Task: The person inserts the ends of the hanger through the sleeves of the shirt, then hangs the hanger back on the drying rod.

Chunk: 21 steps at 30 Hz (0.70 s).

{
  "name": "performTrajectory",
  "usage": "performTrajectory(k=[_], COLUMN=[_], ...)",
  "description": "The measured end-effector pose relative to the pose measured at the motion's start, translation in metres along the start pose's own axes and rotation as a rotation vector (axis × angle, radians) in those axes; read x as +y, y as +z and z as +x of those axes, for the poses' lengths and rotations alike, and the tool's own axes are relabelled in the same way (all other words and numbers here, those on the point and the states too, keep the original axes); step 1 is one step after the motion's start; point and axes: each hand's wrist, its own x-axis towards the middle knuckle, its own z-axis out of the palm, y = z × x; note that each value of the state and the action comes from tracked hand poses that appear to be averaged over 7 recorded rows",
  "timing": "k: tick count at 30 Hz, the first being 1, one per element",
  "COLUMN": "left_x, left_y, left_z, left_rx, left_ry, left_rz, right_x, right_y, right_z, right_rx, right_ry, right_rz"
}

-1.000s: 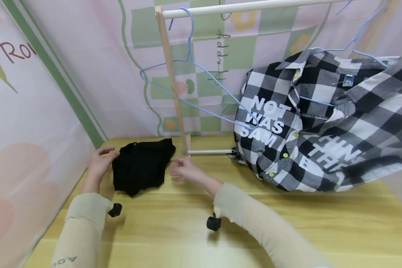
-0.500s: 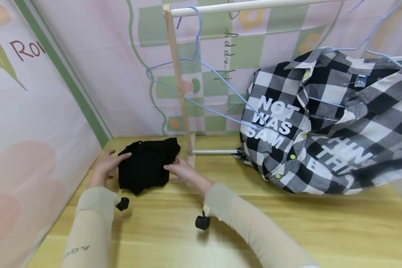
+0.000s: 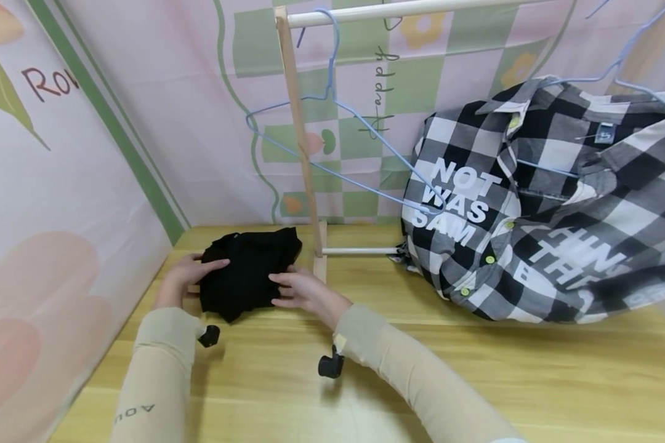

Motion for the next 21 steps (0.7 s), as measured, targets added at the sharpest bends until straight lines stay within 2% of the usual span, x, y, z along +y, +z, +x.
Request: performTrajectory(k=[5, 11, 16, 21], left_x=[0.000, 0.002, 0.003, -0.003], left_y=[0.002, 0.003, 0.003, 0.002], left_z=[0.000, -0.006, -0.011, -0.017], left_rx=[-0.022, -0.039, -0.064, -0.113], left_ry=[0.016, 0.040, 0.066, 0.086], left_rz=[-0.010, -0.004, 0.039, 0.089], right_x=[0.000, 0.000, 0.000, 0.005], right_y=[0.003, 0.006, 0.003, -0.004], right_z=[0.001, 0.000, -0.005, -0.010], right_rx=[0.029, 0.029, 0.020, 0.003], right_ry=[0.001, 0.011, 0.013, 0.031], right_rz=[-0.064, -0.065, -0.060, -0.042])
